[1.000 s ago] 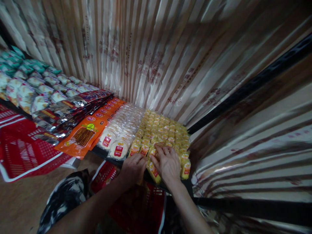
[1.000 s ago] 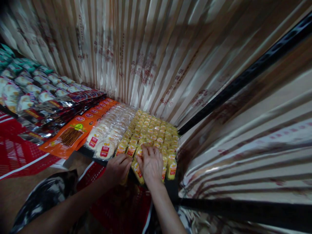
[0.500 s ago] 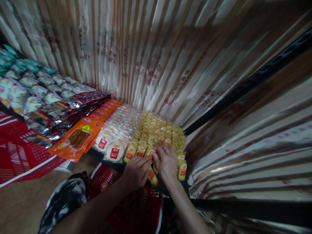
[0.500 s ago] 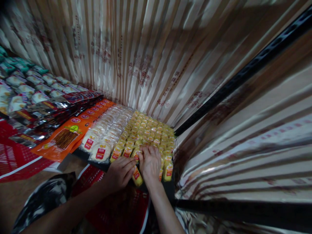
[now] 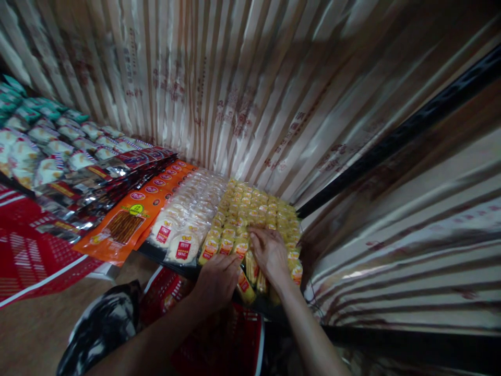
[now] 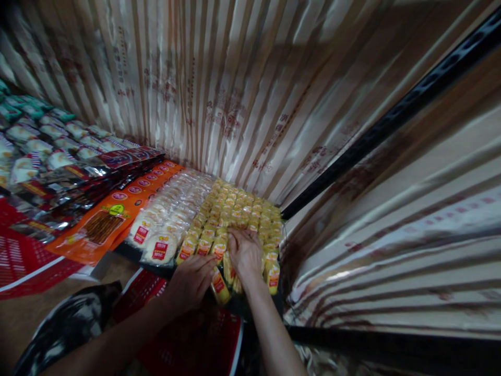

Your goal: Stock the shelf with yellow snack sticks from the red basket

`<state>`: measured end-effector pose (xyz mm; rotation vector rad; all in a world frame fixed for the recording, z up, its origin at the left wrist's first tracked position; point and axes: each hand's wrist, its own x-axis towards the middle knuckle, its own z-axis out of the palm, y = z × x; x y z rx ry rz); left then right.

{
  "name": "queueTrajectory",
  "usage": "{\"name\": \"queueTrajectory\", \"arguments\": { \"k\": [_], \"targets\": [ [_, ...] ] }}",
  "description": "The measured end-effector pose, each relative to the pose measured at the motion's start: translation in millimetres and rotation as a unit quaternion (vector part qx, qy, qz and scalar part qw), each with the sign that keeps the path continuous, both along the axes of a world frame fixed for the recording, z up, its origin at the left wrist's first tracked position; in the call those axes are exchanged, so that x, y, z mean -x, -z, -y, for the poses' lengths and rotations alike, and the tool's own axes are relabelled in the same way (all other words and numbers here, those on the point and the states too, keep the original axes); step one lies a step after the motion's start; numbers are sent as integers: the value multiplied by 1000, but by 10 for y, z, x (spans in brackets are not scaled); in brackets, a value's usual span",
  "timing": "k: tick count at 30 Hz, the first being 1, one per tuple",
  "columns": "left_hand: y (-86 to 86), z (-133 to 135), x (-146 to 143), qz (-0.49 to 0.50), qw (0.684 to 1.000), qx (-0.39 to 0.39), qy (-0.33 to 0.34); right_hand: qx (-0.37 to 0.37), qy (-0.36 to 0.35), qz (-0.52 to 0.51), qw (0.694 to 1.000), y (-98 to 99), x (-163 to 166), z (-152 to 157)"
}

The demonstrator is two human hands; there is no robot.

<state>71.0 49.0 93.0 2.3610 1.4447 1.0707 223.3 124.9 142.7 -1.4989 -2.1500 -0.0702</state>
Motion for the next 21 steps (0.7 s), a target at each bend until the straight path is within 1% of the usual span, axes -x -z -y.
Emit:
{"name": "queueTrajectory", "arguments": {
  "k": [3, 5, 8, 10, 13, 15, 18, 21],
  "targets": [
    [11, 2, 1, 4, 1000, -7, -9, 22, -28, -3, 999, 15, 17, -10],
    [16, 2, 1, 5, 1000, -13, -9, 23, -28, -7, 999, 7, 20, -22],
    [17, 0, -5, 6, 1000, -19, -14, 14, 16, 2, 1000, -54, 38, -89],
    [15, 0, -8, 3, 1000, -24, -16, 21, 51, 33, 998, -127, 83, -171],
    [9, 1, -6, -4, 999, -32, -19, 49, 76, 107, 990, -245, 198, -307],
    [8, 2, -2, -7, 999, -31, -20, 84, 85, 149, 982, -302, 278, -375],
    [19, 2, 0, -5, 1000, -23, -18, 127, 77, 173, 974, -325, 344, -426],
    [38, -4, -3, 3, 1000, -23, -18, 118, 48, 143, 981, -278, 317, -436]
  ]
}}
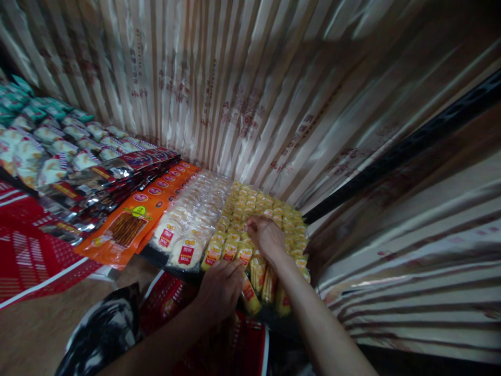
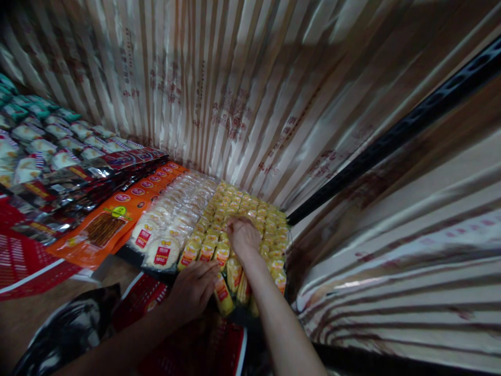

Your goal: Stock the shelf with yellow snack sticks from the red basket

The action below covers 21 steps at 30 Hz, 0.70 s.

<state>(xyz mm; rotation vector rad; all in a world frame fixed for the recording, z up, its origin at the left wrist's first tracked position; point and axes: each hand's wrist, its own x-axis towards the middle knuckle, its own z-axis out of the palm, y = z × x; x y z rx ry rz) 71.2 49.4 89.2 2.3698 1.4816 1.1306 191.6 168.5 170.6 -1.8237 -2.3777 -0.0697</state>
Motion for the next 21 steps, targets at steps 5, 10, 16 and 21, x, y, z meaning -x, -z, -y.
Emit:
{"name": "queueTrajectory", "arguments": {
  "k": [5, 10, 16, 21],
  "targets": [
    [24, -6, -4, 2, 1000, -8, -5, -36, -81, -72, 994, 126, -126, -22],
    [33, -6, 3, -4, 1000, -5, -12, -45, -126, -134, 982, 170, -146, -86],
    [32, -10, 12, 0, 1000, 4, -7, -56, -113, -156, 980, 191, -122, -123],
    [25, -18, 10, -4, 1000, 22, -14, -27, -115, -171, 978, 233, -106, -169]
  ]
}}
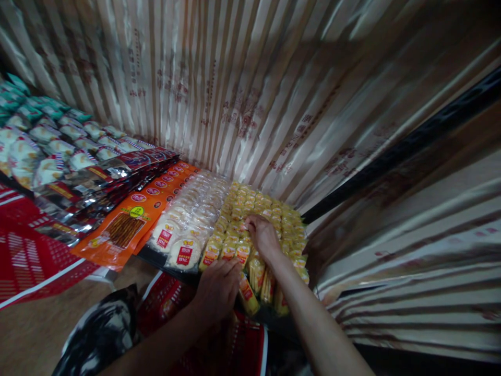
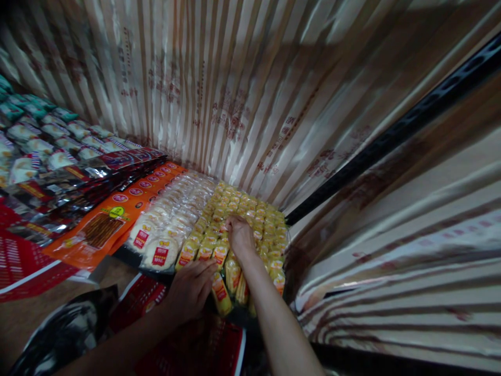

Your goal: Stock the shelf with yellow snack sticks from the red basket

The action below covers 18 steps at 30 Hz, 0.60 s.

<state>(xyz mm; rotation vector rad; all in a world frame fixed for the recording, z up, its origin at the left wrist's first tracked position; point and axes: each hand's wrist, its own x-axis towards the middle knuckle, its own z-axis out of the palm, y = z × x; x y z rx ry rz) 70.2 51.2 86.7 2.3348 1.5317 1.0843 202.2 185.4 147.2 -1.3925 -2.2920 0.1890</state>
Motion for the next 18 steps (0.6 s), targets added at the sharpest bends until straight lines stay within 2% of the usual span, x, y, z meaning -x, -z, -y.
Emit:
{"name": "queueTrajectory", "arguments": {
  "k": [3, 8, 11, 14, 18],
  "targets": [
    [-11, -1, 1, -3, 1000, -2, 0, 7, 16, 4, 1000, -11, 6, 14],
    [6, -6, 0, 0, 1000, -17, -1, -28, 97, 97, 990, -83, 27, 92],
    [26, -13, -6, 3, 1000, -14, 0, -33, 75, 119, 990, -95, 29, 86],
    [30, -13, -8, 4, 1000, -7, 2, -39, 63, 57, 996, -63, -47, 71],
    [15, -4, -5, -3, 1000, -15, -4, -98, 107, -53, 988, -18, -253, 189]
  ]
}}
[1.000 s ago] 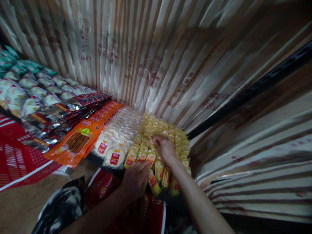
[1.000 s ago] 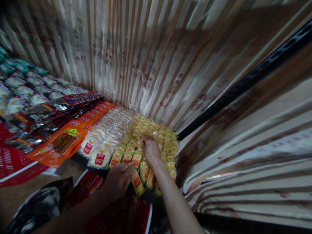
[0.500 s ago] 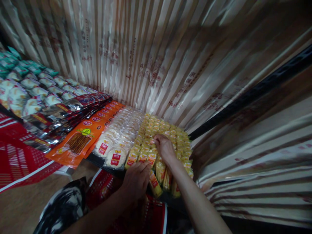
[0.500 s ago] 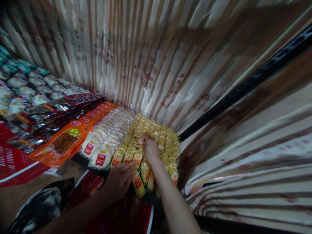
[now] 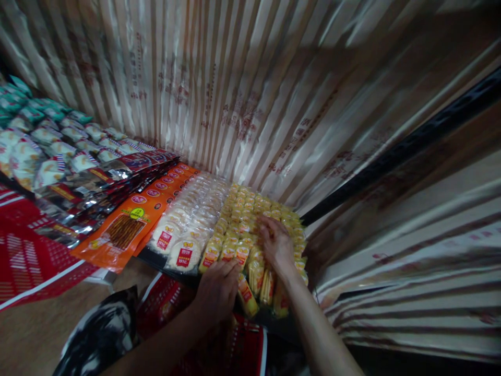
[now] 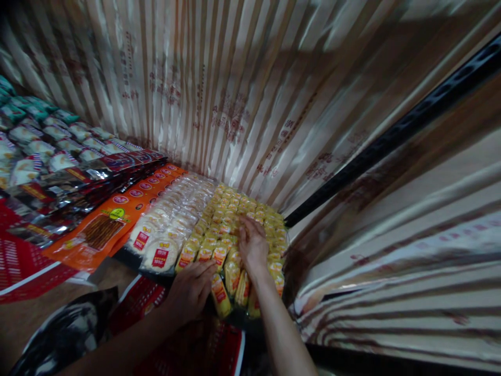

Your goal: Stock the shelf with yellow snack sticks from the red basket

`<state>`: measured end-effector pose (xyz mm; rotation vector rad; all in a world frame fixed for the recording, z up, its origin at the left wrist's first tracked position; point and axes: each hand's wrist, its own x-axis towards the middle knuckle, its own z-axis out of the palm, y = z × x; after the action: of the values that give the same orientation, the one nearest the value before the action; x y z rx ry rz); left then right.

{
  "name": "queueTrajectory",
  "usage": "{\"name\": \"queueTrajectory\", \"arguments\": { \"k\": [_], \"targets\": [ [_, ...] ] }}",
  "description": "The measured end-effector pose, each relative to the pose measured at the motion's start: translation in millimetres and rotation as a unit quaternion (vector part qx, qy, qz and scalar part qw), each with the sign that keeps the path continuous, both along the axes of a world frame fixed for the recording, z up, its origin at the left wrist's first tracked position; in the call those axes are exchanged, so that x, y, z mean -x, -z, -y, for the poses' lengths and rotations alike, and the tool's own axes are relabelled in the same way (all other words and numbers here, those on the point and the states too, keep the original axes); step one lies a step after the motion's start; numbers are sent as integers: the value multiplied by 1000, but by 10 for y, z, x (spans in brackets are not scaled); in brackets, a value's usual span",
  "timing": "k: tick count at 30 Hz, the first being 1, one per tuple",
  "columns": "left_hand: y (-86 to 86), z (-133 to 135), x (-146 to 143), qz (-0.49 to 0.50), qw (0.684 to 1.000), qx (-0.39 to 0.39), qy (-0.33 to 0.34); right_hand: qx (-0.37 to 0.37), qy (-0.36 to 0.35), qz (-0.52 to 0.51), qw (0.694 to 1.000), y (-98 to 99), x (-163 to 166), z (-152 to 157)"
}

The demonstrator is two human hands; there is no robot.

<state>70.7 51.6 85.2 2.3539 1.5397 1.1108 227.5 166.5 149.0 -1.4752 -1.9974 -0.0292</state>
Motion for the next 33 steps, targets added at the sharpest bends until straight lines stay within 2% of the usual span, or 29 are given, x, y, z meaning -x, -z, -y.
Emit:
{"name": "queueTrajectory", "arguments": {
  "k": [3, 8, 16, 25, 33],
  "targets": [
    [-3, 5, -1, -13, 1000, 6, 2, -26, 2, 7, 1000, 2, -100, 194],
    [4, 12, -6, -16, 1000, -5, 7, -1, -47, 70, 996, 2, -19, 384],
    [-46, 12, -1, -14, 1000, 3, 11, 68, -44, 145, 986, -12, 205, 261],
    [10, 0, -8, -5, 1000, 14, 8, 44, 8, 204, 978, -108, 302, 223],
    [-11, -8, -8, -11, 1000, 5, 4, 54, -9, 204, 978, -89, 244, 170]
  ]
}}
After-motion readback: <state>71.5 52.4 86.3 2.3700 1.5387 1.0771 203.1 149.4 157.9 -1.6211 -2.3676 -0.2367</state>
